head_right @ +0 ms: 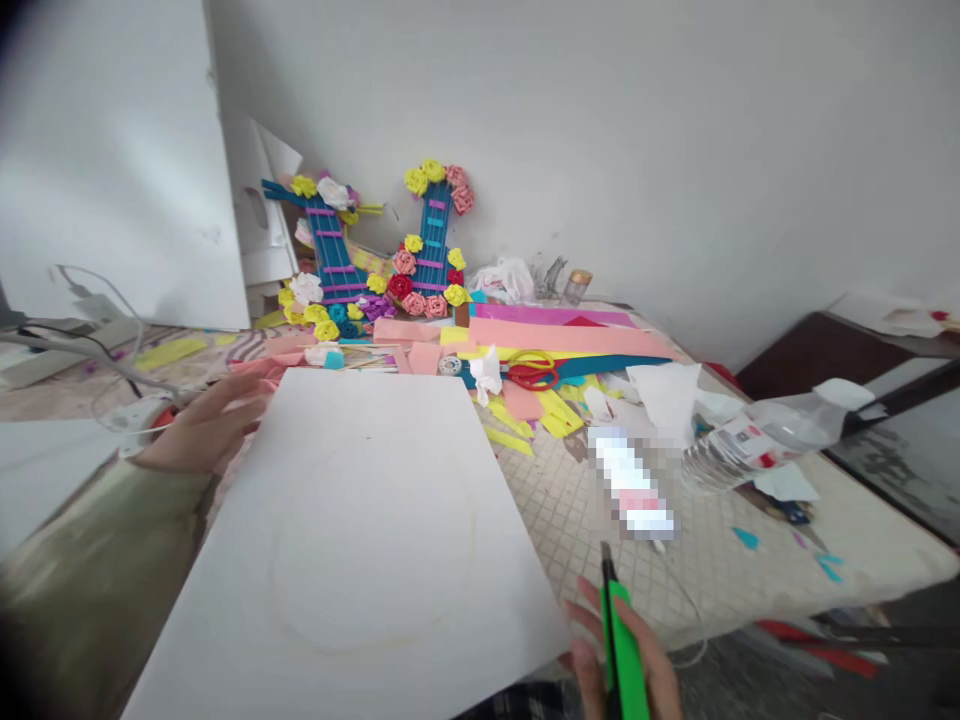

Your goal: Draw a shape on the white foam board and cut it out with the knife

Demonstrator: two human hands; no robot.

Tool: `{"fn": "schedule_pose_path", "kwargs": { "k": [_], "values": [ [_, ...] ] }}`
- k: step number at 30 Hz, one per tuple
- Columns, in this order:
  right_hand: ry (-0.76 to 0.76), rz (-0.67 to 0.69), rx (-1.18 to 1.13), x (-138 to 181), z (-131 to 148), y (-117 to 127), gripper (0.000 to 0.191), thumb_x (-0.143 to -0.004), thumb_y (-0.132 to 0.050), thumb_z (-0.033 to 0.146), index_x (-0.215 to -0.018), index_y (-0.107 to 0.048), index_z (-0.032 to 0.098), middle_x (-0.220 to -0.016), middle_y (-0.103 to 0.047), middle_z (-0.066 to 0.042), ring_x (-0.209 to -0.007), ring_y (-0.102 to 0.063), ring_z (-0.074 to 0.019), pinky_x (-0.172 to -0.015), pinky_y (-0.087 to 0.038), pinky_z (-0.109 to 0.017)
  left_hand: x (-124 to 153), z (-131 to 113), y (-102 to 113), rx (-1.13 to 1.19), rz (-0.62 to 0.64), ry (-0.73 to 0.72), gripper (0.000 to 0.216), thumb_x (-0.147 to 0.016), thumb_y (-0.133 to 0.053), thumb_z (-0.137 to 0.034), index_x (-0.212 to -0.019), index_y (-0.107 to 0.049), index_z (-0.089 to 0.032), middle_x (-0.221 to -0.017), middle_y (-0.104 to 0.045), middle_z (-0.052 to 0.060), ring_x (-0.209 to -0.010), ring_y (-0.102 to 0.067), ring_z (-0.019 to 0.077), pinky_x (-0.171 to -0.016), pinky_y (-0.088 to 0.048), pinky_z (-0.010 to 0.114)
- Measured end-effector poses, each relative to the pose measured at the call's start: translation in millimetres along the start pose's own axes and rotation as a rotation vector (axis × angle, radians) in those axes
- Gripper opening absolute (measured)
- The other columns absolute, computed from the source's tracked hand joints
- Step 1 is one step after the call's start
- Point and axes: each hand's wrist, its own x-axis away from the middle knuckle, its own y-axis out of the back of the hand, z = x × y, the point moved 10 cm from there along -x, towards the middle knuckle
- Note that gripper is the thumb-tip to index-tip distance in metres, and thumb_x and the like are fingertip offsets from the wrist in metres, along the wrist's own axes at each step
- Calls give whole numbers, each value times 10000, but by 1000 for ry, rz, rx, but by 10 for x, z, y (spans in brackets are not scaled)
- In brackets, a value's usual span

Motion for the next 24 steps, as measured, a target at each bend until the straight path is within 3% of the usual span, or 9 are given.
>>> {"fn": "schedule_pose_path", "kwargs": {
  "k": [5,10,14,17,20,24],
  "values": [
    [328,-148,133,-149,643,95,459,-644,-732,274,-1046,-545,155,-1002,-654,-131,-875,-647,-264,-773,-519,-415,259,-132,12,263,43,87,758,-659,-685,-389,-1317,-342,-232,-1374,-410,98,-1050,-541,221,-809,-497,312],
    [444,-151,54,-459,867,106,480,-651,-726,245,-1086,-532,187,-969,-666,-105,-854,-655,-253,-836,-476,-463,659,94,15,478,36,334,988,-432,-841,-347,-1294,-358,-319,-1323,-471,45,-1046,-523,234,-745,-508,257],
    [512,-2,39,-770,865,9,466,-672,-706,215,-1099,-518,224,-1016,-662,-88,-919,-645,-250,-722,-516,-382,954,277,24,509,20,339,976,-474,-829,-309,-1300,-317,-398,-1236,-479,23,-972,-535,205,-704,-519,256],
    [547,111,48,-992,828,-122,474,-679,-700,209,-1110,-504,227,-1040,-655,-67,-936,-640,-235,-654,-523,-321,1165,334,73,465,-26,322,1068,-416,-849,-272,-1320,-285,-346,-1101,-492,21,-895,-552,175,-681,-525,233],
    [500,261,48,-1244,736,-330,482,-671,-711,208,-1098,-492,251,-1074,-641,-54,-985,-623,-231,-652,-532,-300,1385,392,130,414,-69,381,1056,-411,-851,-325,-1306,-290,-287,-1050,-514,25,-880,-555,162,-663,-525,195],
    [481,439,13,-1512,704,-645,465,-684,-707,243,-1086,-474,264,-1023,-656,-45,-939,-645,-230,-726,-543,-353,1663,548,159,396,-84,466,1072,-418,-844,-370,-1305,-242,-379,-1022,-576,-6,-829,-600,180,-625,-547,219]
  ]
}}
